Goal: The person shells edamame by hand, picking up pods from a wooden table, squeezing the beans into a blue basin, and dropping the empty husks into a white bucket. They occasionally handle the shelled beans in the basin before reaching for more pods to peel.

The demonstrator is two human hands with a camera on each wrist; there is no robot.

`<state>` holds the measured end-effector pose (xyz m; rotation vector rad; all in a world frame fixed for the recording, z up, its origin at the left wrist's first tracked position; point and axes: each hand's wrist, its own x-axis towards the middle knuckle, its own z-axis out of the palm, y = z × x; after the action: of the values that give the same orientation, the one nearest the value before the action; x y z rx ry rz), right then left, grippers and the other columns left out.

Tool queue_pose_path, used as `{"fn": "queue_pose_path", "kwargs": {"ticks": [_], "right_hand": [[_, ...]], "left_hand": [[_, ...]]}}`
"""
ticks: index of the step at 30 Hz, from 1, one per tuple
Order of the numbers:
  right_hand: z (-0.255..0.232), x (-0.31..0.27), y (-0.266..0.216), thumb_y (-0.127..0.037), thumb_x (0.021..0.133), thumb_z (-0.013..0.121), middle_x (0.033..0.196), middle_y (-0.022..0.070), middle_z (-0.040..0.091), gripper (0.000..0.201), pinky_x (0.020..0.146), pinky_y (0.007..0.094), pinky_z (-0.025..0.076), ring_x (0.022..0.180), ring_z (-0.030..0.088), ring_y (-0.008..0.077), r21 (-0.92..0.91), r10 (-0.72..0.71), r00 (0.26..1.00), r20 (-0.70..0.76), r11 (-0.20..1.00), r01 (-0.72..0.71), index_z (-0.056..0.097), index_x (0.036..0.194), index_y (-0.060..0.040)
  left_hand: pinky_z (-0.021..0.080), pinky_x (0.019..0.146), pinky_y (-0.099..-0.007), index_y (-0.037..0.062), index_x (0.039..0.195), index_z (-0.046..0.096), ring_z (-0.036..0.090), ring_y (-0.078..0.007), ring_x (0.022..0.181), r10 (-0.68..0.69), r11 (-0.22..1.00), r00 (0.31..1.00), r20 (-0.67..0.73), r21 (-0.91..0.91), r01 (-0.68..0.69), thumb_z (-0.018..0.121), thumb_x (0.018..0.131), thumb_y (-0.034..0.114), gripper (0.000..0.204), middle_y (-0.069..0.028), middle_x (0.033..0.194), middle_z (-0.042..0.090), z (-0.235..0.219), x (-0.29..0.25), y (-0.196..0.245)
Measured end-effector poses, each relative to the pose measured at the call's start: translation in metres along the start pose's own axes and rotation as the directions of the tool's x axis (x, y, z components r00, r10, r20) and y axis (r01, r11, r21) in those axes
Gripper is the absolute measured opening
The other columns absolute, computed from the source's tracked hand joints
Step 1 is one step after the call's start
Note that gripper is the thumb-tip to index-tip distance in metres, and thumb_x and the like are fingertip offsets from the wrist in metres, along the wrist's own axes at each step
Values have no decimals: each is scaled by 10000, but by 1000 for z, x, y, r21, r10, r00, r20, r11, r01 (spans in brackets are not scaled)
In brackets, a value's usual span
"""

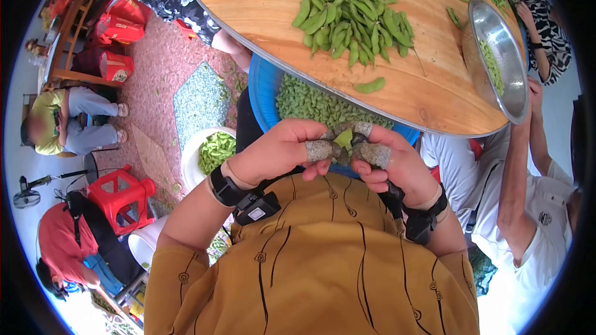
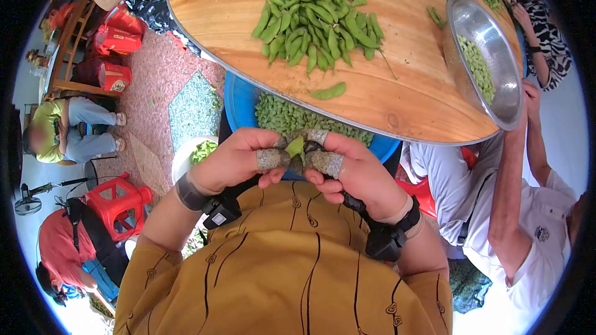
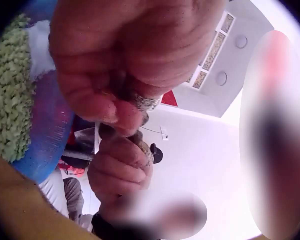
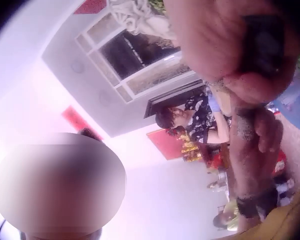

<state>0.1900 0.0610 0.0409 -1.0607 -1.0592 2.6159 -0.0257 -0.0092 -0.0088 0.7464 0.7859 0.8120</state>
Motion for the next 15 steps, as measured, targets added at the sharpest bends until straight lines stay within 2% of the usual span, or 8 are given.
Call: {"fn": "queue_pose_path", "kwargs": {"ticks": [2,4,6,7,9,10,12,15], "right_hand": [[1,1,0,-90,921,439,729,-6,524,269,437,190,341,517,411,36,75,38,999,21,996,-39,537,1169,-62],[3,5,-1,-92,919,441,738,2,525,261,435,194,354,525,421,40,-60,19,999,-33,998,-21,537,1160,-56],[6,10,1,-97,920,445,742,4,527,240,434,199,368,524,429,45,-132,-4,998,-63,991,-4,536,1138,-52],[7,14,3,-102,920,450,745,6,529,220,433,204,381,524,437,50,-205,-34,995,-91,979,14,536,1116,-48],[9,20,6,-97,922,447,746,9,533,194,433,209,393,525,446,54,-228,-53,993,-107,973,28,537,1085,-46],[9,23,7,-93,923,444,747,11,536,170,433,213,405,526,455,59,-255,-74,990,-122,966,41,539,1055,-44],[5,29,14,-77,918,438,745,12,541,162,432,213,408,530,462,60,-276,-122,985,-123,958,84,538,1042,-45],[3,32,14,-52,905,432,740,15,549,160,429,213,411,534,475,62,-297,-149,981,-126,949,106,537,1026,-45]], "left_hand": [[468,534,-216,0,911,601,565,-72,582,-15,999,999,32,-48,17,541,930,126,142,-26,738,612,-7,2,-5],[471,531,-221,3,917,606,571,-79,589,-27,995,998,60,-96,33,543,932,131,144,-24,743,616,-6,2,-4],[445,518,-227,-5,935,594,523,-70,558,-56,975,987,-153,205,87,612,893,130,143,-18,719,586,1,3,0],[445,518,-227,-5,935,594,523,-70,558,-57,975,986,-154,206,89,612,893,130,143,-18,719,586,3,4,-1],[462,531,-274,-21,937,584,550,-143,551,243,656,937,-252,754,33,645,827,86,165,-68,704,591,8,4,-5],[462,531,-274,-21,937,584,550,-143,551,244,652,936,-253,757,35,645,827,86,165,-68,704,591,9,4,-6],[480,568,-344,-24,923,579,597,-275,615,584,91,810,-57,996,5,611,747,0,181,-147,720,593,12,5,-9],[479,603,-407,-11,889,565,590,-386,707,603,148,794,-80,989,-13,556,704,-35,187,-194,748,586,12,8,-9]]}}
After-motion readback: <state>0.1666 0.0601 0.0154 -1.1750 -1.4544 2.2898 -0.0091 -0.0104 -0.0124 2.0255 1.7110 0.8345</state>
